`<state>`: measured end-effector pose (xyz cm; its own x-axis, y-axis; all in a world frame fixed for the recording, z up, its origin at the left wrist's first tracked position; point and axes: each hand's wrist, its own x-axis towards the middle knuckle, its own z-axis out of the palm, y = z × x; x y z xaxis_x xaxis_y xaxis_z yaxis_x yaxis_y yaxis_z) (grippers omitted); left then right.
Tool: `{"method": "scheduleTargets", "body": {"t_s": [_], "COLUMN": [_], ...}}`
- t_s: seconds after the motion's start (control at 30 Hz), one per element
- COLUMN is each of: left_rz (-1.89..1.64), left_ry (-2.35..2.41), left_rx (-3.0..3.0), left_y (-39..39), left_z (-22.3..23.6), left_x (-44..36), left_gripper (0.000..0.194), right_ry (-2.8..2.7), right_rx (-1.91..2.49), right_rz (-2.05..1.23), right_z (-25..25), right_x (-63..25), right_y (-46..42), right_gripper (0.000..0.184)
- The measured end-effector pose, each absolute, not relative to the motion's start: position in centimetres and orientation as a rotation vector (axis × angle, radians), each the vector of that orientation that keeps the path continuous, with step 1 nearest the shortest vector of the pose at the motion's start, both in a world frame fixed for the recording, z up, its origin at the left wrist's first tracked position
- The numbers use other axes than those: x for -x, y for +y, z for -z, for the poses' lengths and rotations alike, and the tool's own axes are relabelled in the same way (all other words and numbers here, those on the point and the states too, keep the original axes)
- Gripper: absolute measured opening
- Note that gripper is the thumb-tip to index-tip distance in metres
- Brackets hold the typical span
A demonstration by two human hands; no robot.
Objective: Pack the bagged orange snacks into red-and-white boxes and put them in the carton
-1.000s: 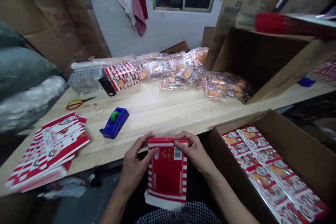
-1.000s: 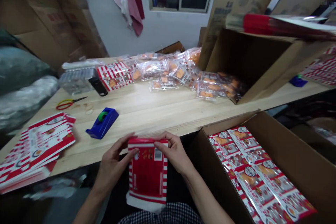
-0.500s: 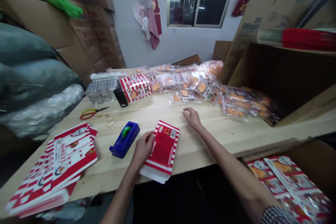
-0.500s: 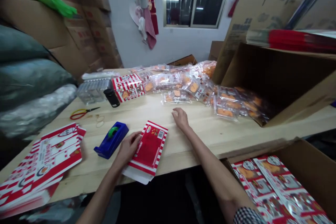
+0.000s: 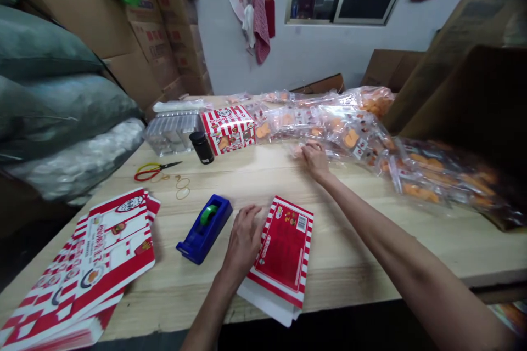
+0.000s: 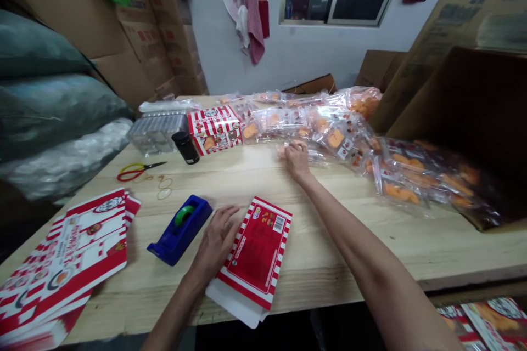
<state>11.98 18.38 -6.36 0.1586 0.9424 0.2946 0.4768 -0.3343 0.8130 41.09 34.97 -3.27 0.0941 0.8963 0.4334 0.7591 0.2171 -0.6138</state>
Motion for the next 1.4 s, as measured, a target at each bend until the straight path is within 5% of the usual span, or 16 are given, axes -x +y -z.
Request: {"method": "scheduleTargets", "body": {"t_s": [0.17,0.37,0.53,0.7,0.83,1.03,1.17,1.4], "left_rz": [-1.34,-1.405,-1.162,-1.29,-1.444,-1.577,-1.501,-1.563], "left_ry": [1.317,1.047,0.509,0.492,0.822,1.236,1.325,1.41], "left_rx": [-1.699,-1.015,-0.569,-0.431,-0.369,-0.33,-0.231,-0.284], "left_y": [17.5,15.5,10.6,5.1,3.9,1.8,-0.5,-2.4], "left_z": [3.6,-0.3,-1.1,-0.8,-1.0,-0.8,-0.2,1.7], "left_x": [-12.9,-15.0,-14.0,-12.7,-9.3,-1.9,-0.4,-0.9], "left_gripper": [0.044,0.097,0.075,0.053,0.043,0.042,0.039,0.039], "right_ry": [-1.324,-0.9,-0.567,-0.492,-0.949,-2.743,-3.114,-2.998], "right_rx": [1.38,0.965,0.771,0.793,0.839,1.208,1.075,0.999], "right_rz": [-0.2,-0.677,-1.003,-1.143,-1.337,-0.88,-0.303,-0.606], "right_z": [-1.6,-5.0,-3.9,-2.4,-2.9,-1.0,2.2,3.7], "right_x": [-41.8,-38.9,-34.4,-29.3,-28.6,-32.6,-31.8,-31.7], "right_y": [29.9,20.7,14.3,11.3,11.6,15.8,16.9,15.0], "right_gripper": [0.015,0.03,0.035,0.03,0.024,0.115,0.118,0.119]}}
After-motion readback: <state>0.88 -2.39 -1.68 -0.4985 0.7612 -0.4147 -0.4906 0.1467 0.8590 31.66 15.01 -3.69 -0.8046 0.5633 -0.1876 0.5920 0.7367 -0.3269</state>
